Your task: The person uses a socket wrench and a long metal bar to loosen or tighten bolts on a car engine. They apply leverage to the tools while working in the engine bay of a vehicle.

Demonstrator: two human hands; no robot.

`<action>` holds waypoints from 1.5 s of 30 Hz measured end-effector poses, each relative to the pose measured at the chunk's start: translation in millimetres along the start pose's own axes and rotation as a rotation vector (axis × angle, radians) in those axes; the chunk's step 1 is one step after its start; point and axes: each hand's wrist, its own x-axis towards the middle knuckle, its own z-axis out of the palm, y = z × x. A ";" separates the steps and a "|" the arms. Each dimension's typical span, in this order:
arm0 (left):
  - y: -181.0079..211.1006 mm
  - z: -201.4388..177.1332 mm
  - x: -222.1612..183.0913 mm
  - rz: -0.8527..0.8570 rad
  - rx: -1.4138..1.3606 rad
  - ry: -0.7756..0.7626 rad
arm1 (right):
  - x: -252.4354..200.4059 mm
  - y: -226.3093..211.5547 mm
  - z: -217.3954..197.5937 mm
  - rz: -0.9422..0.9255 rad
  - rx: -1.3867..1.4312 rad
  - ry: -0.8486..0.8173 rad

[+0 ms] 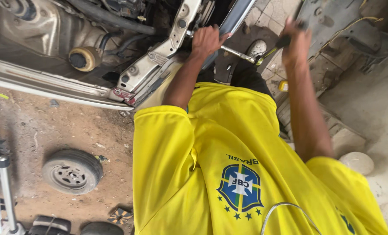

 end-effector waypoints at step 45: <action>109.4 44.2 -35.4 0.533 -0.027 0.087 | -202.9 -14.8 12.1 -0.587 -0.714 -0.417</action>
